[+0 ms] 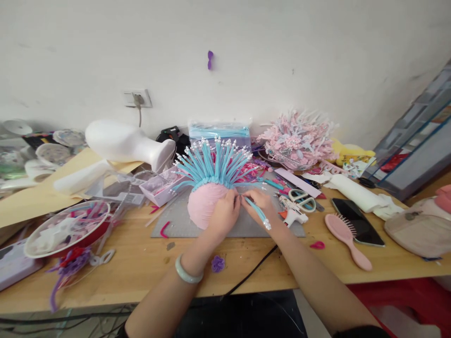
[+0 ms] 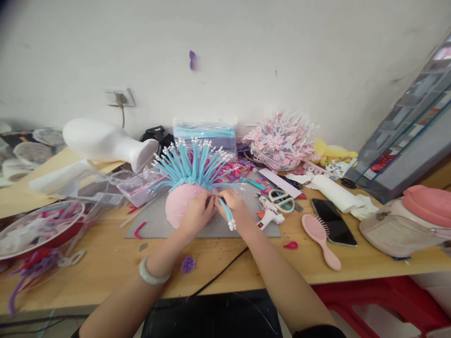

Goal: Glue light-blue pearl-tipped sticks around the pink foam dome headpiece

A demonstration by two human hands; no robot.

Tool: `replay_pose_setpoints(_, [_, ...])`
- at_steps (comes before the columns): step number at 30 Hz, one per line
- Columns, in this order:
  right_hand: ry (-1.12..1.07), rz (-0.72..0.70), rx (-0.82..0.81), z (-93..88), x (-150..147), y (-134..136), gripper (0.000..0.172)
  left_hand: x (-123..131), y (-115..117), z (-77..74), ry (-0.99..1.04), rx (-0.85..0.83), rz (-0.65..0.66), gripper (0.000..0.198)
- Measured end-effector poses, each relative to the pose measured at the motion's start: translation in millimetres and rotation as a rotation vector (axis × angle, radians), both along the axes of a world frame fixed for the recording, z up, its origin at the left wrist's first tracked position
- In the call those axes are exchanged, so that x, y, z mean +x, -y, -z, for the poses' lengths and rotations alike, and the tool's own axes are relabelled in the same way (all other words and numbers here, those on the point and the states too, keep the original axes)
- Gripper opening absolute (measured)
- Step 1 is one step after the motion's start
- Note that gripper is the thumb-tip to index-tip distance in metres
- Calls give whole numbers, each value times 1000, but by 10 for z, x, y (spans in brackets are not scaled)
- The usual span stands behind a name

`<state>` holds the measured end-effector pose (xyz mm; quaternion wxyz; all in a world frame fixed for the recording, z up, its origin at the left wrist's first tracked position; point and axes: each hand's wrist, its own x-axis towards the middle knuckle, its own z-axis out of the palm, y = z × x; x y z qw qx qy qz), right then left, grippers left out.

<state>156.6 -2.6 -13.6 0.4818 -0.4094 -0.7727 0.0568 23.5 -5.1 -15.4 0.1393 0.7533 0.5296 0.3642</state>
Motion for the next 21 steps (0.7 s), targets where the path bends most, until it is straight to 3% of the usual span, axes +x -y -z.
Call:
replay_pose_setpoints(7, [-255,41,-284,-16,-111,38,12,-31,-21,-50,74,-9,11,13])
replay_pose_setpoints(13, [-561,-76,-549,-110,-82,2,11,26,-8,-65,464,-112,97,15])
replay_pose_setpoints(17, [-643,-153,-592,-133,-50,-23,14,89,26,-55,806,-343,162,22])
replay_pose_setpoints(21, [-481,-155,-526,-168,-19,-29,14,88,71,-120,969,-506,225,29])
